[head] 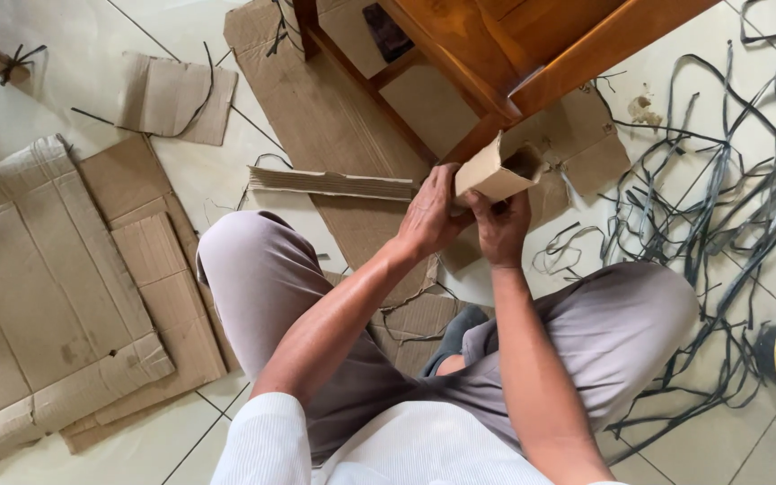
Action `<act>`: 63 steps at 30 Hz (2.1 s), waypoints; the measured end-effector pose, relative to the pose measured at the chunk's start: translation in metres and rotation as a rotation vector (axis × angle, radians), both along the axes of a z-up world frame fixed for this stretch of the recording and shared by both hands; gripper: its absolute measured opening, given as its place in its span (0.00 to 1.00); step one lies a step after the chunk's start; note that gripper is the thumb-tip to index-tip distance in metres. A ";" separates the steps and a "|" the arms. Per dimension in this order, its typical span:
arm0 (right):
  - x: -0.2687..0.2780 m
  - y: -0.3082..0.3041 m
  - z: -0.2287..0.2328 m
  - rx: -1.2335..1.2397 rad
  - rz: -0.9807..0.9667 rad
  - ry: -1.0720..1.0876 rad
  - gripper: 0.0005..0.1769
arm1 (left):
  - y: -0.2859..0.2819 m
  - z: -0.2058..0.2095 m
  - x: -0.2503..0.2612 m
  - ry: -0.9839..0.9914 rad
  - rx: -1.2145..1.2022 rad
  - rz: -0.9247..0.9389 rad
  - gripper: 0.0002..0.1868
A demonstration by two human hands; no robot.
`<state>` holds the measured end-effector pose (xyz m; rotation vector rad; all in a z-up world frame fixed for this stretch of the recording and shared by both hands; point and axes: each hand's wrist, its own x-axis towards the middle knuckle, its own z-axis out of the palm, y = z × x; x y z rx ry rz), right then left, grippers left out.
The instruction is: Wrapping furniture legs with cardboard and securing them with plastic ties for protection.
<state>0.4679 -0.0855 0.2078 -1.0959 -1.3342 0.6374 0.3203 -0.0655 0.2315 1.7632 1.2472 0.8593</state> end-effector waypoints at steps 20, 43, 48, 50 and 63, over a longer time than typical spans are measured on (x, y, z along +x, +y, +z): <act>-0.011 0.021 0.010 -0.112 -0.177 -0.254 0.34 | 0.034 -0.031 0.010 -0.078 0.061 0.258 0.37; -0.014 0.081 0.035 -0.176 0.188 0.040 0.36 | 0.040 -0.029 0.007 -0.102 0.023 0.157 0.35; -0.013 0.081 0.039 -0.232 0.218 0.169 0.30 | 0.040 -0.018 -0.001 -0.074 0.053 0.106 0.31; -0.006 0.087 0.028 -0.305 0.215 0.211 0.25 | 0.044 -0.033 -0.001 -0.141 0.057 0.066 0.36; -0.021 0.086 0.026 -0.157 0.134 0.105 0.37 | 0.024 -0.156 -0.074 0.726 -0.119 0.069 0.45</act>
